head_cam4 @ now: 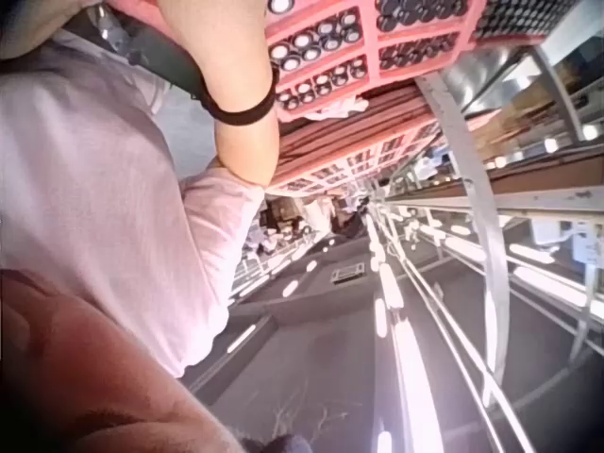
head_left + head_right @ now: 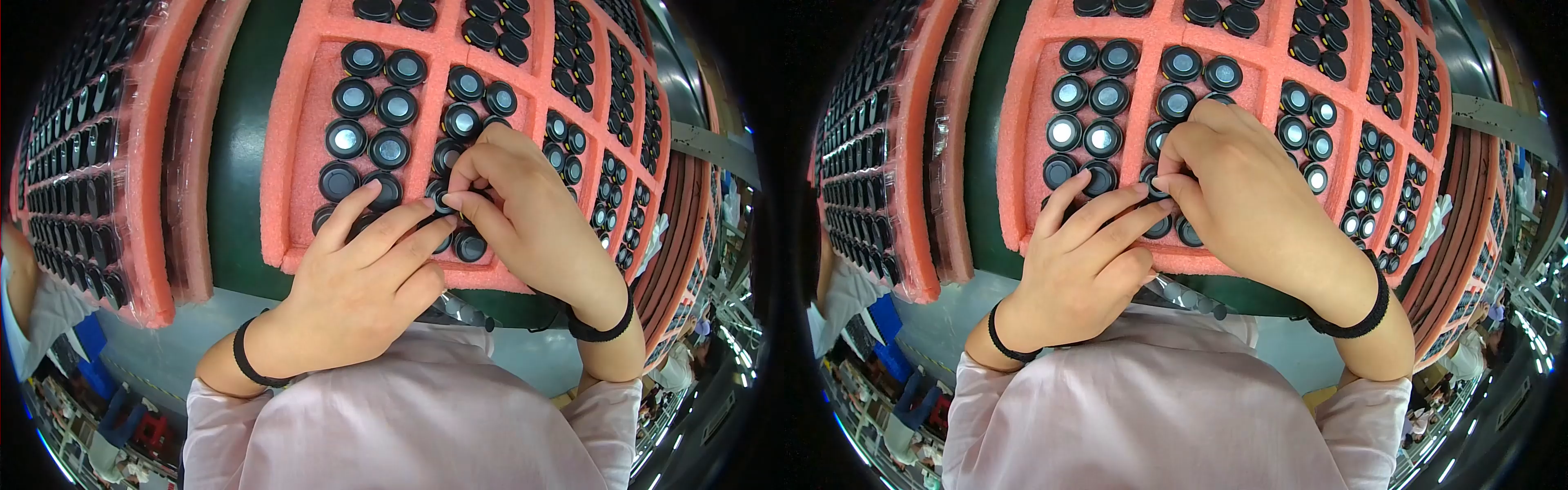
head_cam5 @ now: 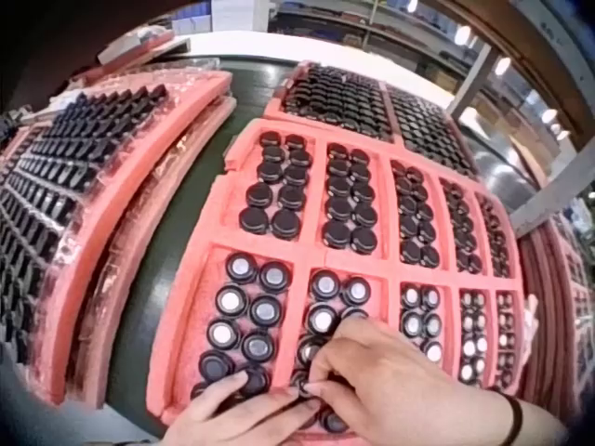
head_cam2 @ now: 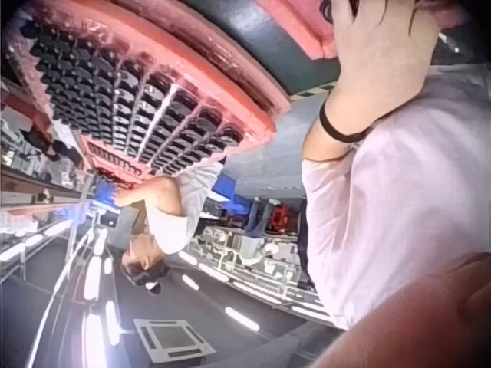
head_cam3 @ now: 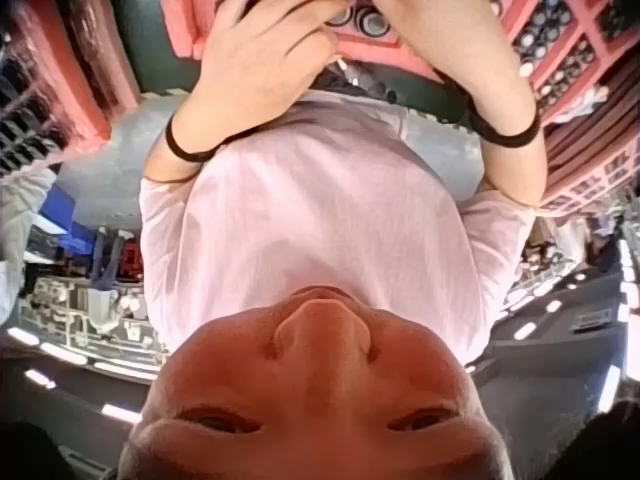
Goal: The person peels small black circular stickers from a transparent sheet and presses them onto the centers of round black components arranged in a pink foam tray. The process is repeated for each component in the tray.
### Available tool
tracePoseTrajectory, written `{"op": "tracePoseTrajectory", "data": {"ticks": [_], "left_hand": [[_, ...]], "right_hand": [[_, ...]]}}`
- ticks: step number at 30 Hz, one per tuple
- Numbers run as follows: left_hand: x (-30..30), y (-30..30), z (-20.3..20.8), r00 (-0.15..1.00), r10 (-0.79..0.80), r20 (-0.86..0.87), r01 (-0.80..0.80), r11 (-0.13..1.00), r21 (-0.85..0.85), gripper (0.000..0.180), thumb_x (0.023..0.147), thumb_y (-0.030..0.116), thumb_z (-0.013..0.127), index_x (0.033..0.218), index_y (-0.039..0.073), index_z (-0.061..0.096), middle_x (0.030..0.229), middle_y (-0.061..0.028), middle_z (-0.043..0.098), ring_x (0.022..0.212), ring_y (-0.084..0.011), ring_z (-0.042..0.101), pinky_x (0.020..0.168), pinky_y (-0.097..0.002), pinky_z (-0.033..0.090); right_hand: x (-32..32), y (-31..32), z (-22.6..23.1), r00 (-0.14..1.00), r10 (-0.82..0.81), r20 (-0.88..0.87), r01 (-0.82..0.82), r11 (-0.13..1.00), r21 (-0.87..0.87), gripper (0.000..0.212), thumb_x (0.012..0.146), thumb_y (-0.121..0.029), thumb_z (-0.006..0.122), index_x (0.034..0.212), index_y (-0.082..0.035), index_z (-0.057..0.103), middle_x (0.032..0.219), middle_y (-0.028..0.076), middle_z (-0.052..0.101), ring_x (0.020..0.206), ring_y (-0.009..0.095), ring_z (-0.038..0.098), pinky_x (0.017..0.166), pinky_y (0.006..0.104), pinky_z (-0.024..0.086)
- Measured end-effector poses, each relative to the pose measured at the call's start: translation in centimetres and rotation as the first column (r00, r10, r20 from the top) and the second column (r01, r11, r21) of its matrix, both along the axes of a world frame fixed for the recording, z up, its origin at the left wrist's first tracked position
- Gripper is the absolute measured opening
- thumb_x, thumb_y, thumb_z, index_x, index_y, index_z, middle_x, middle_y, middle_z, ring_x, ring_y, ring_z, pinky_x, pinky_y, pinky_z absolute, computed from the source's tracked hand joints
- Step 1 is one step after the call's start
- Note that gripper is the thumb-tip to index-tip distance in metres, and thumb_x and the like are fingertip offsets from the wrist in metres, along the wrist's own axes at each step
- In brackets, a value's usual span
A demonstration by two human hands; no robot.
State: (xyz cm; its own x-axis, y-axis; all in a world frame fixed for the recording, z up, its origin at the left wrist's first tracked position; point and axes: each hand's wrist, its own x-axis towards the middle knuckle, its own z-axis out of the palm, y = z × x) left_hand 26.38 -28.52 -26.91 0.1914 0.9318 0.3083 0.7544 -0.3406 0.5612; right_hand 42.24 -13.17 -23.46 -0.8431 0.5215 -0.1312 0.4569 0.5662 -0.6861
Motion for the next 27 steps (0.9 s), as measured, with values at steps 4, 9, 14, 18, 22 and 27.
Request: {"op": "tracePoseTrajectory", "data": {"ticks": [4, 9, 14, 18, 22, 27], "left_hand": [[0.0, 0.1, 0.0, 1.000, 0.002, 0.015, -0.002, 1.000, 0.001, 0.024, 0.073, 0.018, 0.078, 0.083, 0.011, 0.057, 0.126, -0.0070, 0.070, 0.123, -0.0280, 0.062, 0.112, -0.0561, 0.039], [0.0, 0.1, 0.0, 1.000, 0.006, 0.020, -0.006, 1.000, 0.000, 0.024, 0.073, 0.018, 0.078, 0.083, 0.011, 0.057, 0.126, -0.0069, 0.070, 0.123, -0.0282, 0.062, 0.111, -0.0561, 0.039], [0.0, 0.0, 0.1, 1.000, 0.007, 0.014, -0.006, 1.000, -0.003, 0.024, 0.074, 0.019, 0.078, 0.083, 0.011, 0.057, 0.126, -0.0071, 0.070, 0.123, -0.0285, 0.063, 0.111, -0.0561, 0.039], [0.1, 0.1, 0.3, 1.000, 0.006, -0.004, -0.006, 1.000, 0.006, 0.024, 0.073, 0.018, 0.078, 0.083, 0.011, 0.057, 0.125, -0.0079, 0.070, 0.123, -0.0286, 0.062, 0.111, -0.0563, 0.039], [0.0, 0.4, 0.4, 1.000, -0.009, 0.012, 0.009, 1.000, 0.015, 0.023, 0.074, 0.016, 0.078, 0.084, 0.011, 0.059, 0.122, -0.0093, 0.070, 0.119, -0.0300, 0.064, 0.111, -0.0567, 0.039], [-0.1, 0.5, 1.1, 0.996, 0.019, 0.089, -0.022, 0.999, 0.032, 0.021, 0.075, 0.015, 0.078, 0.088, 0.009, 0.062, 0.108, -0.0087, 0.070, 0.104, -0.0299, 0.065, 0.103, -0.0542, 0.044]], "right_hand": [[0.0, -0.2, -0.1, 1.000, -0.017, -0.010, 0.017, 1.000, 0.012, 0.009, 0.087, -0.001, 0.070, 0.092, 0.000, 0.062, 0.087, 0.010, 0.053, 0.082, 0.027, 0.054, 0.073, 0.0374, 0.045], [-0.1, -0.3, -0.1, 1.000, -0.010, -0.005, 0.010, 0.999, 0.045, 0.010, 0.087, -0.001, 0.071, 0.092, 0.000, 0.062, 0.087, 0.011, 0.053, 0.082, 0.028, 0.055, 0.073, 0.0379, 0.046], [-0.4, -0.5, -0.2, 0.999, -0.036, -0.009, 0.037, 0.996, 0.081, 0.011, 0.085, 0.000, 0.072, 0.091, 0.000, 0.062, 0.086, 0.011, 0.054, 0.081, 0.030, 0.056, 0.072, 0.0390, 0.046], [-0.3, -0.4, 0.0, 0.999, -0.034, -0.007, 0.035, 0.986, 0.161, 0.013, 0.083, 0.000, 0.072, 0.090, 0.000, 0.062, 0.085, 0.011, 0.055, 0.081, 0.031, 0.057, 0.072, 0.0398, 0.047], [0.5, -0.7, 0.8, 0.998, -0.055, -0.024, 0.059, 0.967, 0.249, 0.014, 0.082, 0.001, 0.073, 0.091, -0.001, 0.062, 0.086, 0.011, 0.057, 0.082, 0.031, 0.058, 0.073, 0.0400, 0.047], [3.1, -2.2, 3.0, 0.997, -0.044, -0.057, 0.040, 0.997, -0.064, 0.017, 0.081, 0.002, 0.076, 0.091, -0.001, 0.063, 0.091, 0.011, 0.062, 0.086, 0.029, 0.061, 0.075, 0.0380, 0.049]]}}
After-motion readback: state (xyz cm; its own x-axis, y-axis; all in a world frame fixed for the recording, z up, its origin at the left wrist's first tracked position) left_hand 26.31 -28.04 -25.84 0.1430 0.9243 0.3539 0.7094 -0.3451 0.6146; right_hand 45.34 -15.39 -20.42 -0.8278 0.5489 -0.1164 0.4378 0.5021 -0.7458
